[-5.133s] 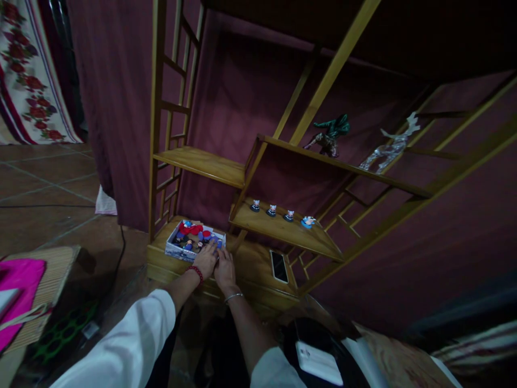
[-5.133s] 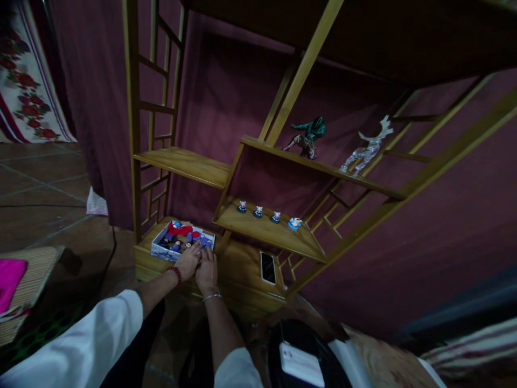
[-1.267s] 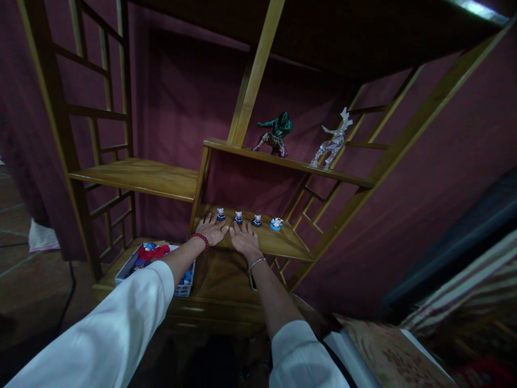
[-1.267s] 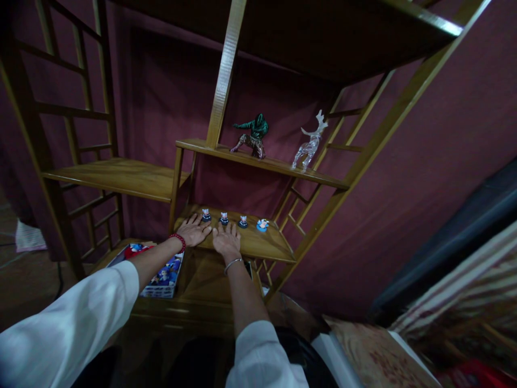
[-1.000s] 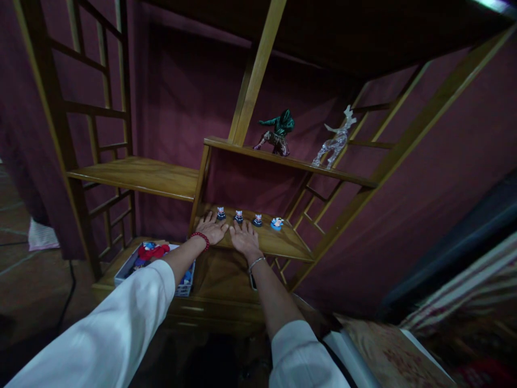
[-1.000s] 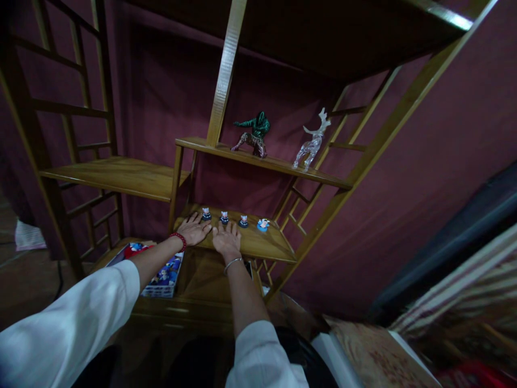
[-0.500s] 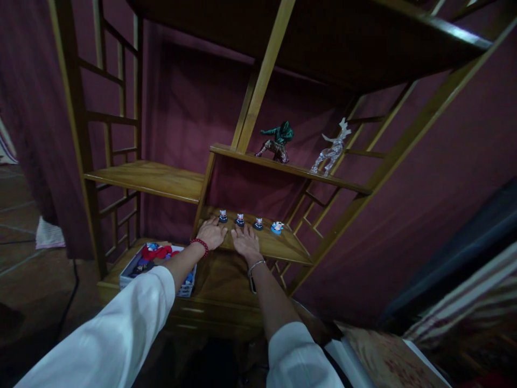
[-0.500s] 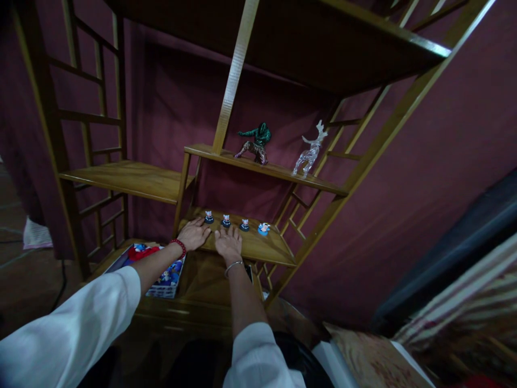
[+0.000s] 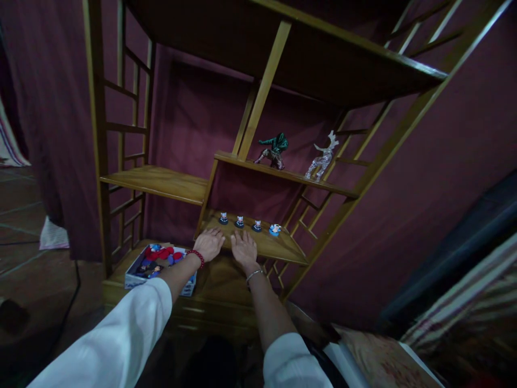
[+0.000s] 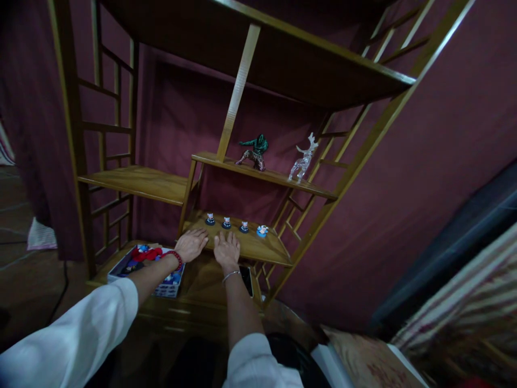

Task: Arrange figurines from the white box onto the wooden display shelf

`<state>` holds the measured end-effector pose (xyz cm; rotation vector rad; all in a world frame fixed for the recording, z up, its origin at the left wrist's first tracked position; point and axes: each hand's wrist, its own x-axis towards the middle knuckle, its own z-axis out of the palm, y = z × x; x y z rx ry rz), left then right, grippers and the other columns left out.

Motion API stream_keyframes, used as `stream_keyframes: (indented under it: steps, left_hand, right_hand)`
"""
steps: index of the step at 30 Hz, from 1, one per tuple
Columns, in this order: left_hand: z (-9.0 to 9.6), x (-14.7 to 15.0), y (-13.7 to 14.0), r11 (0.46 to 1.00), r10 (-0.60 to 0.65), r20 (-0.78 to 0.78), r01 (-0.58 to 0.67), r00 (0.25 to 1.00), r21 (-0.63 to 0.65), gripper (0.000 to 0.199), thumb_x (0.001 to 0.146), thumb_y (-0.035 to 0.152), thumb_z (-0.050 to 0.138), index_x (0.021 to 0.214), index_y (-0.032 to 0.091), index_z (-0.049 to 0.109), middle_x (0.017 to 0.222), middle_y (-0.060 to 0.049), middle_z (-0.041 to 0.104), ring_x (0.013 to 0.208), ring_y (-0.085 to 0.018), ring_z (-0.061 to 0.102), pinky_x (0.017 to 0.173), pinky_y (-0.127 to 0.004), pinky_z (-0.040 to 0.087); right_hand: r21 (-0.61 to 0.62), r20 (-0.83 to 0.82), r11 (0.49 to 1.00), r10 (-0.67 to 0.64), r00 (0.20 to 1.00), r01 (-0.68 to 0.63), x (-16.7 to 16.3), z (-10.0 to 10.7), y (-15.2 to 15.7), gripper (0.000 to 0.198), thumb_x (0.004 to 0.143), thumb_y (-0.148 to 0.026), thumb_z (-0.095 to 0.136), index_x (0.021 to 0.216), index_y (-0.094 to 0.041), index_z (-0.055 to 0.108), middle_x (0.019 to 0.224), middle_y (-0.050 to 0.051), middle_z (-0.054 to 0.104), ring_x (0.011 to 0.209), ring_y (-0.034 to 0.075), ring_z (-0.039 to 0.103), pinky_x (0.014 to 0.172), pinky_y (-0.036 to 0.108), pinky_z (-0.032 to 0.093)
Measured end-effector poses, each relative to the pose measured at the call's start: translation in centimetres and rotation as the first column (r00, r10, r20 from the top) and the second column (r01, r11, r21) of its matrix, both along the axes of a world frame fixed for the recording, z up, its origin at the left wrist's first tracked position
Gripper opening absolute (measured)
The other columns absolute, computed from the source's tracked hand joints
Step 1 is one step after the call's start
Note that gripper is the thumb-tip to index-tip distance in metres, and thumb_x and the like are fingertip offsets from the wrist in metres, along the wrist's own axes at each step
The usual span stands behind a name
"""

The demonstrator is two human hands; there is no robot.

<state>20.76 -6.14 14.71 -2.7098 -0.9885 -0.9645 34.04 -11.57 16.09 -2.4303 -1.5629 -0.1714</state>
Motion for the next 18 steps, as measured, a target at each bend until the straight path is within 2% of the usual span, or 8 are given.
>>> stream_keyframes:
  steps: [5, 8, 11, 14, 18]
  left_hand:
    - [-0.9, -1.1, -1.4, 0.999, -0.011, 0.051, 0.009, 0.999, 0.045, 0.040, 0.088, 0.029, 0.027, 0.114, 0.012, 0.052, 0.121, -0.011, 0.053, 0.114, -0.020, 0.045, 0.096, -0.037, 0.033]
    - [-1.6, -1.9, -2.3, 0.996, -0.035, 0.068, 0.029, 0.997, 0.079, 0.039, 0.084, 0.024, 0.034, 0.119, 0.012, 0.048, 0.125, -0.012, 0.050, 0.118, -0.021, 0.041, 0.099, -0.039, 0.030]
    - [-2.4, -2.6, -3.3, 0.995, -0.055, 0.066, 0.049, 0.996, 0.085, 0.049, 0.075, 0.015, 0.042, 0.124, 0.011, 0.042, 0.130, -0.013, 0.044, 0.123, -0.023, 0.034, 0.103, -0.041, 0.025]
    - [-2.9, -3.2, -4.2, 0.997, -0.054, 0.085, 0.048, 0.995, 0.068, 0.057, 0.072, 0.012, 0.041, 0.128, 0.008, 0.036, 0.134, -0.014, 0.038, 0.128, -0.023, 0.026, 0.107, -0.042, 0.019]
    - [-3.5, -3.7, -5.0, 0.997, -0.074, 0.113, 0.070, 0.991, 0.033, 0.054, 0.078, 0.016, 0.036, 0.131, 0.007, 0.031, 0.137, -0.014, 0.033, 0.131, -0.022, 0.017, 0.108, -0.044, 0.015]
  right_hand:
    - [0.200, 0.054, 0.980, -0.015, 0.998, 0.004, -1.0, -1.6, -0.6, 0.047, 0.090, -0.038, 0.021, 0.125, -0.021, 0.046, 0.135, 0.010, 0.039, 0.126, 0.023, 0.028, 0.099, 0.039, 0.018]
    - [0.372, 0.093, 0.928, -0.008, 0.996, -0.027, -1.7, -3.0, -1.0, 0.045, 0.090, -0.032, 0.021, 0.120, -0.016, 0.051, 0.127, 0.011, 0.047, 0.122, 0.021, 0.033, 0.100, 0.039, 0.018]
    - [0.507, 0.106, 0.860, 0.009, 0.994, -0.061, -3.0, -4.4, -1.9, 0.043, 0.090, -0.027, 0.021, 0.119, -0.014, 0.050, 0.123, 0.011, 0.051, 0.120, 0.020, 0.035, 0.102, 0.040, 0.015]
    - [0.534, 0.093, 0.844, 0.014, 0.996, -0.062, -4.9, -5.3, -3.1, 0.044, 0.087, -0.025, 0.024, 0.125, -0.012, 0.042, 0.130, 0.012, 0.042, 0.126, 0.021, 0.024, 0.103, 0.043, 0.012]
    - [0.434, 0.038, 0.901, -0.006, 0.999, -0.011, -7.2, -5.6, -4.2, 0.055, 0.082, -0.023, 0.030, 0.135, -0.009, 0.024, 0.143, 0.012, 0.017, 0.132, 0.023, 0.001, 0.103, 0.043, 0.010]
